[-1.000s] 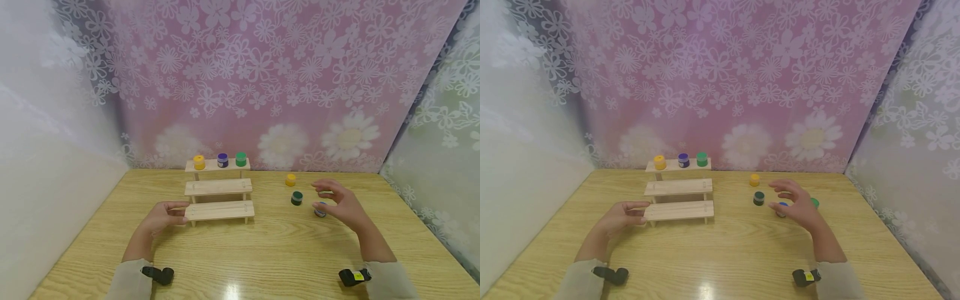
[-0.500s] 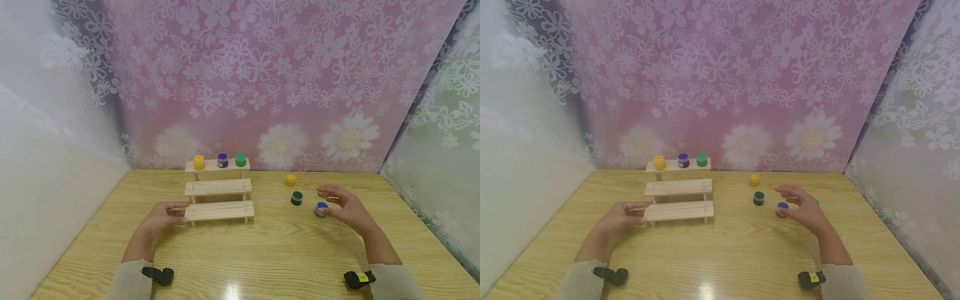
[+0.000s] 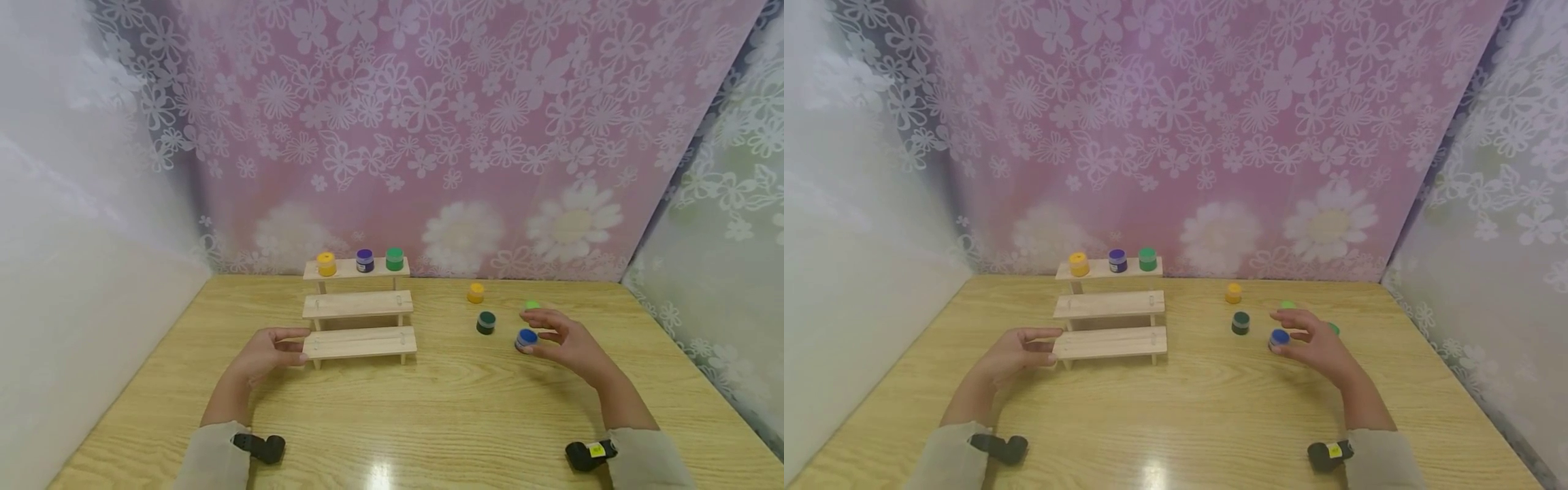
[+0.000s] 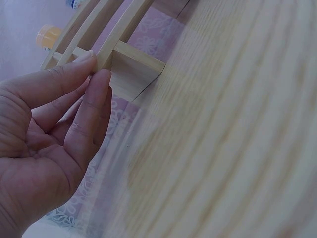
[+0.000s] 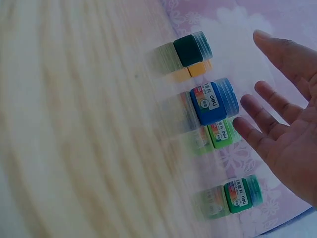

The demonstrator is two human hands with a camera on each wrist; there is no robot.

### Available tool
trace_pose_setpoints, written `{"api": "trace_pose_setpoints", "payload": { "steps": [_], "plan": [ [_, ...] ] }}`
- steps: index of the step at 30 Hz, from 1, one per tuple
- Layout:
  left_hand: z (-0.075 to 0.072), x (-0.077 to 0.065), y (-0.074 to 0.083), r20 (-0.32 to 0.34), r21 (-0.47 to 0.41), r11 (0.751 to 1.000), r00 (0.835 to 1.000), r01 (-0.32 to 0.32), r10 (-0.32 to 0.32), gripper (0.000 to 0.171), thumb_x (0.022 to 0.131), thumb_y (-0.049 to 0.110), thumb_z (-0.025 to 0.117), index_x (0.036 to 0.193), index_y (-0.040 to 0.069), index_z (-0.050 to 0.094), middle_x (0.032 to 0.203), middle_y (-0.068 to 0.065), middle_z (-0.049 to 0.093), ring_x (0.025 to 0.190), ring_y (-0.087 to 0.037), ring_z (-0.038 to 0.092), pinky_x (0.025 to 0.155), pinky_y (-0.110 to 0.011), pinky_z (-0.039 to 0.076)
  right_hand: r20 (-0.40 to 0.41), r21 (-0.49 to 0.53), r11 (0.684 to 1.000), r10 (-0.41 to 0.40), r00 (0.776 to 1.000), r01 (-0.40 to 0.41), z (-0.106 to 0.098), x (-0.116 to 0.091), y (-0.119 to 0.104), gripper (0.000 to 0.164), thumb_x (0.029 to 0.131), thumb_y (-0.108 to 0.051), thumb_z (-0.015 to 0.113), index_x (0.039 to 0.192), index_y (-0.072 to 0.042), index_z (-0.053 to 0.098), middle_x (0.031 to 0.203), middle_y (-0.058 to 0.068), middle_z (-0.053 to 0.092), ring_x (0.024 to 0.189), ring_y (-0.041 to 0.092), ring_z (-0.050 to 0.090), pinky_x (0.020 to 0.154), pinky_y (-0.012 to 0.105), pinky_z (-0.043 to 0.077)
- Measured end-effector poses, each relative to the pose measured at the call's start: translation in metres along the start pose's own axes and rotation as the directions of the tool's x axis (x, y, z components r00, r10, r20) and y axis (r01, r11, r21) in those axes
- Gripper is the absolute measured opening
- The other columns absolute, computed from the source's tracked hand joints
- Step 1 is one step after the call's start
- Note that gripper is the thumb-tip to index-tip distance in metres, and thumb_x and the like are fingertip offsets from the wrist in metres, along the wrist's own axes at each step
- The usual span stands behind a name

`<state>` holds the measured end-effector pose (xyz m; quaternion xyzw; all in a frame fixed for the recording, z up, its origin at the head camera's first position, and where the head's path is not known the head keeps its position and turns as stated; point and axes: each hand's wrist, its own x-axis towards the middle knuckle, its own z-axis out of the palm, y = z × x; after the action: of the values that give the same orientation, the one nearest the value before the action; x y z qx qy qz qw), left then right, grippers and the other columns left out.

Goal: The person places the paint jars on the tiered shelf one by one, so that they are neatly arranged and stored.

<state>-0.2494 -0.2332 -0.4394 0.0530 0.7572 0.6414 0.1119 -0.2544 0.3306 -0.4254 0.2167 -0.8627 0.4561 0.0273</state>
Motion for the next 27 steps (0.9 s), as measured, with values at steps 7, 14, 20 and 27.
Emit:
{"api": "trace_pose_setpoints", "payload": {
  "steps": [7, 14, 20, 27],
  "plan": [
    [-0.001, 0.0, 0.0, -0.006, 0.013, 1.0, 1.0, 0.007, -0.007, 0.056, 0.08, 0.002, 0.079, 0.131, -0.005, 0.058, 0.12, -0.017, 0.061, 0.103, -0.023, 0.059, 0.08, -0.031, 0.055, 0.041, 0.012, 0.998, 0.062, 0.997, -0.062, -0.002, 0.003, 0.006, 0.064, 0.089, -0.019, 0.074, 0.144, -0.004, 0.046, 0.145, 0.018, 0.042, 0.125, 0.045, 0.045, 0.09, 0.019, 0.047],
    [0.0, 0.0, 0.0, -0.002, 0.014, 1.0, 1.0, 0.005, -0.005, 0.056, 0.08, 0.002, 0.079, 0.132, -0.005, 0.057, 0.118, -0.016, 0.063, 0.105, -0.024, 0.06, 0.081, -0.033, 0.055, 0.075, 0.094, 0.988, 0.12, 0.99, -0.127, -0.004, 0.005, 0.01, 0.067, 0.088, -0.014, 0.075, 0.145, 0.0, 0.043, 0.146, 0.026, 0.039, 0.126, 0.051, 0.043, 0.085, 0.031, 0.055],
    [0.0, 0.001, 0.002, -0.009, 0.013, 1.0, 1.0, 0.015, -0.015, 0.056, 0.08, 0.0, 0.079, 0.131, -0.005, 0.058, 0.119, -0.016, 0.062, 0.104, -0.023, 0.06, 0.08, -0.033, 0.056, 0.105, 0.08, 0.98, 0.171, 0.98, -0.18, -0.007, 0.007, 0.017, 0.072, 0.085, -0.016, 0.077, 0.146, -0.002, 0.043, 0.148, 0.025, 0.036, 0.127, 0.05, 0.042, 0.085, 0.035, 0.055],
    [0.0, 0.002, 0.0, -0.025, 0.011, 1.0, 1.0, 0.02, -0.019, 0.055, 0.078, -0.001, 0.08, 0.13, -0.004, 0.06, 0.121, -0.017, 0.061, 0.103, -0.023, 0.06, 0.08, -0.032, 0.055, 0.123, 0.059, 0.974, 0.212, 0.97, -0.22, -0.008, 0.011, 0.025, 0.073, 0.083, -0.019, 0.08, 0.145, -0.005, 0.046, 0.148, 0.026, 0.036, 0.128, 0.049, 0.041, 0.087, 0.04, 0.054]
  ]
}}
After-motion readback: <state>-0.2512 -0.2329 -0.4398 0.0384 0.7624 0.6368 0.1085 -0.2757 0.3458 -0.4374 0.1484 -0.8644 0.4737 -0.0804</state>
